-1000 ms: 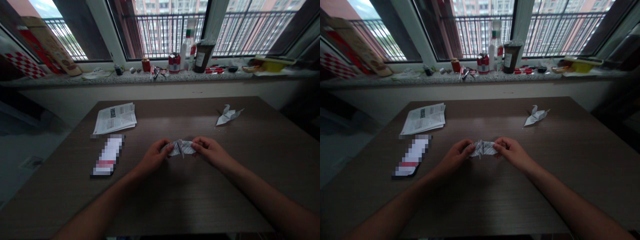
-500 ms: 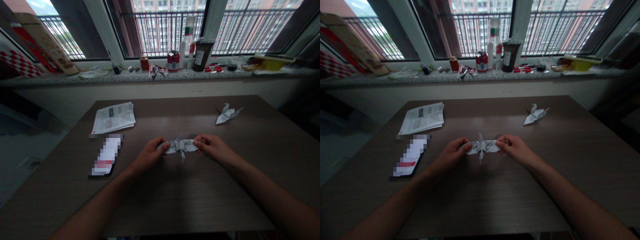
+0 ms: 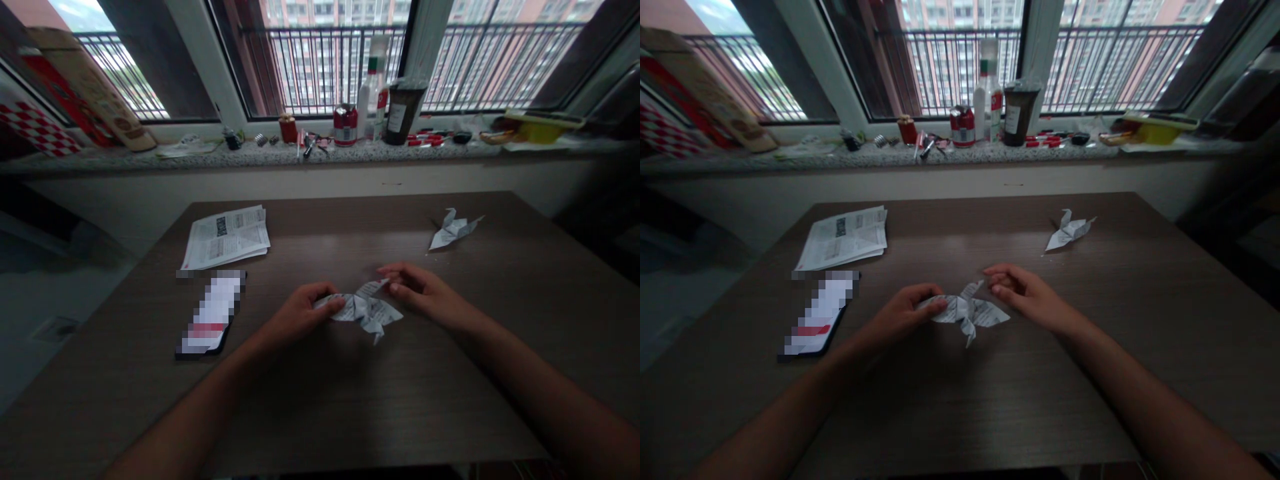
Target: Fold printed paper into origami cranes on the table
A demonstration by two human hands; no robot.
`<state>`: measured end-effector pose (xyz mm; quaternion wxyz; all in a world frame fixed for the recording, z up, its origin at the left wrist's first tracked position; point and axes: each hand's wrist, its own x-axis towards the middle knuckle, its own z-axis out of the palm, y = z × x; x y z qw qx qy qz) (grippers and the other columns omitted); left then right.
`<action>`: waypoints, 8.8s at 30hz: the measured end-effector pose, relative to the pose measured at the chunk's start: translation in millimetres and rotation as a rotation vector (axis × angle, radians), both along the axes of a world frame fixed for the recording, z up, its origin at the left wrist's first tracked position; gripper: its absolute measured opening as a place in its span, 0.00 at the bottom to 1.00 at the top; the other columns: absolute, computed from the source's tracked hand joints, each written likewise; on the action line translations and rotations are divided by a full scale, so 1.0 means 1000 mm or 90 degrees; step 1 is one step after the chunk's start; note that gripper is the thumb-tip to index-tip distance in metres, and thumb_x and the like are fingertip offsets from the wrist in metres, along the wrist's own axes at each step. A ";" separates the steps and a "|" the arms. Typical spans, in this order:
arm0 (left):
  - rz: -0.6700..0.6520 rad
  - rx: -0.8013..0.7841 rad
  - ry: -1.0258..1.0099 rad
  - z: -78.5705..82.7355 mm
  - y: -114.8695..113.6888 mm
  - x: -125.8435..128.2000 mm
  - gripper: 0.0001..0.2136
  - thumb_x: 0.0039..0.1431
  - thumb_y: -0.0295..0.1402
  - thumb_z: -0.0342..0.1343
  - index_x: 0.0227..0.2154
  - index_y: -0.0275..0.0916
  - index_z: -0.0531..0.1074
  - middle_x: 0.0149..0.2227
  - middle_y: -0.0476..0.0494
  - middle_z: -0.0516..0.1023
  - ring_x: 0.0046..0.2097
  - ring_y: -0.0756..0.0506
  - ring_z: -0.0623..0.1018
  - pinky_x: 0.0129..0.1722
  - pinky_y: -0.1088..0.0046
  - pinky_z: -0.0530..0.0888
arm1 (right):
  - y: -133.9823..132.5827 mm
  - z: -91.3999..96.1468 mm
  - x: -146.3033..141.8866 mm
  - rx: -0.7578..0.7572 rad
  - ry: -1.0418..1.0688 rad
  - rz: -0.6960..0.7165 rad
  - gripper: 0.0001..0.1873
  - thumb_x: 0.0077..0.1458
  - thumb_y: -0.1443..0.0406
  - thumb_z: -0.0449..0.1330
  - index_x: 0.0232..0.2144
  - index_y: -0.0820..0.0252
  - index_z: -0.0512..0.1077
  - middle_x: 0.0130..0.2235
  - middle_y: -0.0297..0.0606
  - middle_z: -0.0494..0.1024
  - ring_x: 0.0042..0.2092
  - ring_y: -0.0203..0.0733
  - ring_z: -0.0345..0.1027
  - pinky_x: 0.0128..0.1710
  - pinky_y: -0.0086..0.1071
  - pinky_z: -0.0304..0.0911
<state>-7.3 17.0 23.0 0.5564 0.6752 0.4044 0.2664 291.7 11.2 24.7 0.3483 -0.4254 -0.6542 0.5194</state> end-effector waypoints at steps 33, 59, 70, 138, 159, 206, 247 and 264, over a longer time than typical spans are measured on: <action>0.081 0.270 0.206 -0.013 0.006 -0.006 0.12 0.72 0.40 0.54 0.49 0.40 0.76 0.48 0.40 0.77 0.49 0.40 0.78 0.51 0.59 0.74 | 0.074 -0.034 0.093 0.195 -0.244 -0.511 0.16 0.60 0.52 0.63 0.31 0.59 0.78 0.34 0.44 0.84 0.38 0.53 0.79 0.44 0.45 0.71; 0.052 0.296 0.210 -0.013 0.004 -0.002 0.10 0.71 0.38 0.53 0.45 0.41 0.77 0.48 0.39 0.77 0.52 0.39 0.76 0.55 0.59 0.72 | 0.006 -0.023 -0.002 0.303 -0.275 0.096 0.26 0.68 0.58 0.59 0.66 0.44 0.67 0.69 0.41 0.66 0.69 0.53 0.60 0.68 0.55 0.57; 0.076 0.269 0.211 0.006 0.004 -0.011 0.09 0.71 0.37 0.54 0.46 0.42 0.77 0.49 0.41 0.77 0.49 0.41 0.78 0.51 0.62 0.73 | 0.002 -0.039 -0.004 0.320 -0.338 0.138 0.25 0.67 0.58 0.61 0.65 0.42 0.69 0.70 0.39 0.65 0.70 0.55 0.58 0.68 0.57 0.59; 0.280 0.547 0.534 0.018 0.082 -0.150 0.09 0.74 0.37 0.48 0.43 0.41 0.71 0.44 0.40 0.78 0.45 0.40 0.78 0.45 0.66 0.72 | 0.003 -0.040 -0.003 0.343 -0.350 0.144 0.23 0.69 0.58 0.58 0.64 0.45 0.69 0.69 0.41 0.67 0.69 0.52 0.60 0.66 0.54 0.62; -0.137 0.524 0.341 -0.022 -0.020 -0.020 0.07 0.72 0.28 0.54 0.48 0.41 0.74 0.57 0.37 0.77 0.54 0.40 0.80 0.50 0.60 0.81 | 0.007 -0.026 0.000 0.432 -0.260 0.006 0.23 0.71 0.59 0.54 0.66 0.48 0.64 0.67 0.44 0.68 0.67 0.52 0.63 0.65 0.55 0.63; -0.232 0.436 0.397 -0.002 -0.017 -0.012 0.38 0.60 0.54 0.64 0.69 0.48 0.61 0.72 0.39 0.60 0.71 0.31 0.61 0.71 0.46 0.58 | 0.003 -0.030 0.010 0.394 -0.416 0.217 0.29 0.64 0.55 0.65 0.65 0.48 0.68 0.69 0.40 0.68 0.69 0.53 0.61 0.68 0.53 0.59; -0.094 0.373 0.192 0.000 0.001 -0.026 0.11 0.74 0.30 0.49 0.52 0.39 0.75 0.53 0.39 0.77 0.52 0.43 0.79 0.54 0.61 0.77 | 0.012 -0.009 0.026 0.249 -0.277 0.062 0.13 0.68 0.55 0.59 0.48 0.54 0.75 0.46 0.41 0.82 0.47 0.47 0.76 0.47 0.41 0.71; 0.128 0.393 0.311 -0.022 0.015 -0.021 0.19 0.67 0.37 0.60 0.58 0.41 0.69 0.59 0.38 0.70 0.62 0.37 0.71 0.64 0.52 0.69 | 0.020 -0.029 0.001 0.274 -0.379 -0.135 0.15 0.67 0.53 0.58 0.33 0.56 0.73 0.30 0.38 0.78 0.30 0.44 0.71 0.29 0.36 0.62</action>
